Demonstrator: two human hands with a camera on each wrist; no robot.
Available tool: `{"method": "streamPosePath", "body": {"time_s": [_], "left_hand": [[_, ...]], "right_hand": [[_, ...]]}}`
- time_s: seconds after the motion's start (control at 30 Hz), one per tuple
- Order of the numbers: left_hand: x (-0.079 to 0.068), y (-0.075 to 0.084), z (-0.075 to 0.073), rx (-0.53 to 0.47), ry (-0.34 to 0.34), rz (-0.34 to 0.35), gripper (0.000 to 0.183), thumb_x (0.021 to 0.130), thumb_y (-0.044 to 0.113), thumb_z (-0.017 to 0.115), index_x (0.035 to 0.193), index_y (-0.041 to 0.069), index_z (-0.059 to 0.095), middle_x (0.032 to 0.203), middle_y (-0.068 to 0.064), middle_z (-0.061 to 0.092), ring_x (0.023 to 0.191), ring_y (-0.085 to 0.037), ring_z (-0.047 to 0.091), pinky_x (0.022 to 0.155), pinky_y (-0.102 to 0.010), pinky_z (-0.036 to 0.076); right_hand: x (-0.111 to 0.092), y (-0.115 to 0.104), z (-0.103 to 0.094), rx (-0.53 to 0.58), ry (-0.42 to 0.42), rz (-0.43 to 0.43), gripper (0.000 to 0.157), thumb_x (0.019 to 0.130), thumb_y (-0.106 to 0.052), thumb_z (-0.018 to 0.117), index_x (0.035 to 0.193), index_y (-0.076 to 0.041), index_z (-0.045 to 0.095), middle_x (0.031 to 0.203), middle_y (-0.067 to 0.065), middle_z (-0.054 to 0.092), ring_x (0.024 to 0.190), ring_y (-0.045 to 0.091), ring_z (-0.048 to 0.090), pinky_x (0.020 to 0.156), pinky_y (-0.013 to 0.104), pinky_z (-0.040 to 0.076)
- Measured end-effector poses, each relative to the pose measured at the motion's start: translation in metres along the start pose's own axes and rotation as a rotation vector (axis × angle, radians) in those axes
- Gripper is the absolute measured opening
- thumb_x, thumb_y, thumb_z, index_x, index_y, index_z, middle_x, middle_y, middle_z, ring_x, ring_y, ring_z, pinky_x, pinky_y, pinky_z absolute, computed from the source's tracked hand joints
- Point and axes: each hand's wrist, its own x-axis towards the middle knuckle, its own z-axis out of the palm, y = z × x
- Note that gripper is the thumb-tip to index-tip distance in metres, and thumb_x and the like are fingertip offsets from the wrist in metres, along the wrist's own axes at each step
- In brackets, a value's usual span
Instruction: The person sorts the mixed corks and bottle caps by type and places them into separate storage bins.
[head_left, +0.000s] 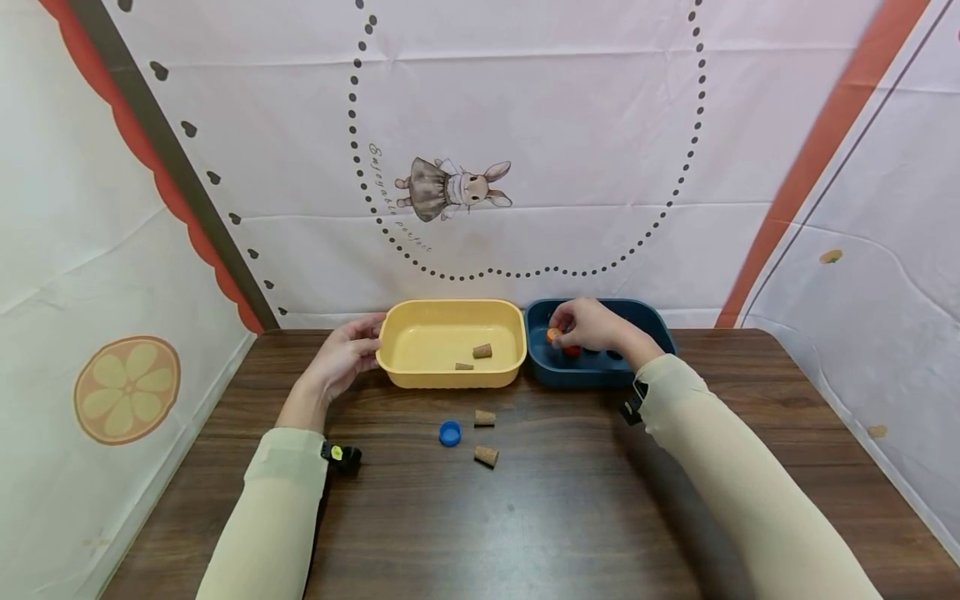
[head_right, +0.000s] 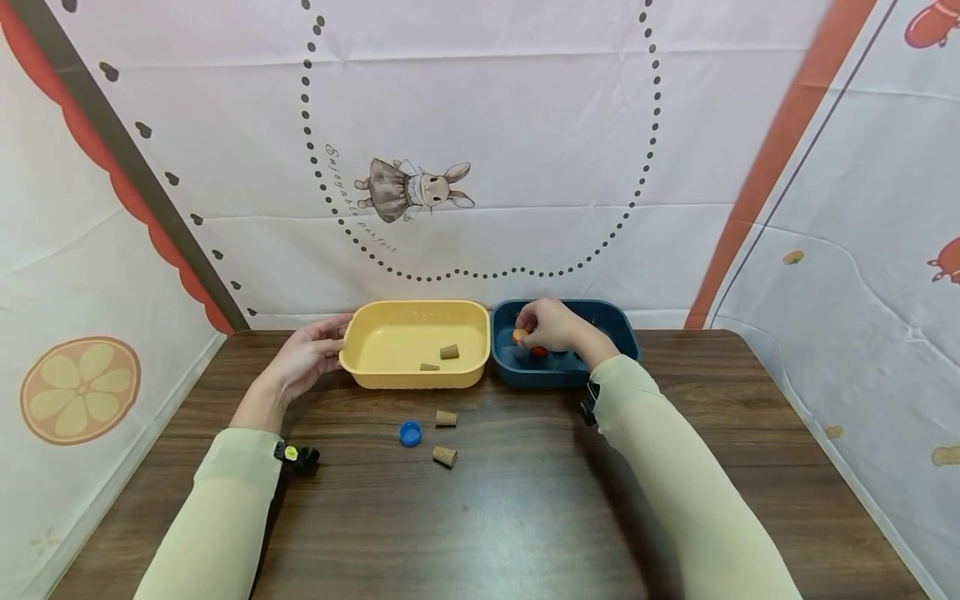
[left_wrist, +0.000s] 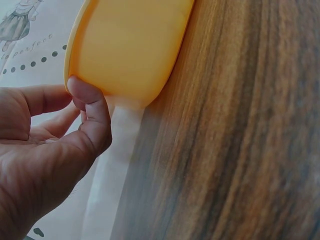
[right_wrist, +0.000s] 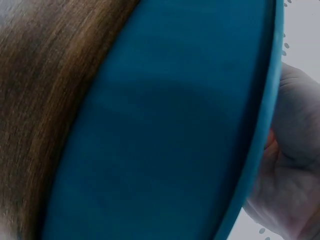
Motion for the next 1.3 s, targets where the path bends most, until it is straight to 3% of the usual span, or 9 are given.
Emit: {"method": "streamPosePath", "body": {"time_s": [0.33, 0.73, 1.0, 1.3], "left_hand": [[0.001, 0.001, 0.001, -0.003, -0.012, 0.002, 0.059, 0.110, -0.003, 0.047, 0.166, 0.001, 0.031, 0.146, -0.027, 0.040, 0.117, -0.035, 0.059, 0.086, -0.031, 0.060], [0.001, 0.001, 0.000, 0.004, -0.009, 0.003, 0.058, 0.110, -0.003, 0.047, 0.166, 0.001, 0.031, 0.144, -0.027, 0.040, 0.114, -0.033, 0.060, 0.085, -0.030, 0.060], [0.001, 0.001, 0.000, 0.002, -0.007, 0.000, 0.059, 0.110, -0.002, 0.048, 0.166, 0.003, 0.031, 0.146, -0.027, 0.040, 0.116, -0.034, 0.058, 0.083, -0.028, 0.059], [0.001, 0.000, 0.000, 0.002, -0.008, -0.004, 0.060, 0.110, -0.001, 0.048, 0.167, 0.004, 0.031, 0.148, -0.027, 0.040, 0.117, -0.033, 0.059, 0.081, -0.026, 0.059]], "right_hand": [[0.000, 0.001, 0.002, -0.040, -0.004, 0.032, 0.038, 0.097, -0.023, 0.081, 0.127, -0.001, 0.071, 0.120, 0.014, 0.071, 0.109, 0.029, 0.064, 0.097, 0.048, 0.055], [-0.010, -0.006, -0.003, -0.015, 0.029, 0.019, 0.039, 0.097, -0.019, 0.080, 0.131, -0.002, 0.070, 0.124, 0.016, 0.069, 0.110, 0.029, 0.064, 0.097, 0.048, 0.056], [-0.022, -0.020, -0.006, 0.000, 0.078, -0.041, 0.037, 0.097, -0.016, 0.080, 0.130, -0.001, 0.069, 0.120, 0.018, 0.070, 0.109, 0.029, 0.065, 0.097, 0.049, 0.056], [-0.044, -0.038, 0.001, 0.018, 0.154, -0.136, 0.031, 0.098, -0.022, 0.080, 0.124, -0.009, 0.073, 0.107, 0.007, 0.070, 0.090, 0.021, 0.065, 0.080, 0.041, 0.058]]}}
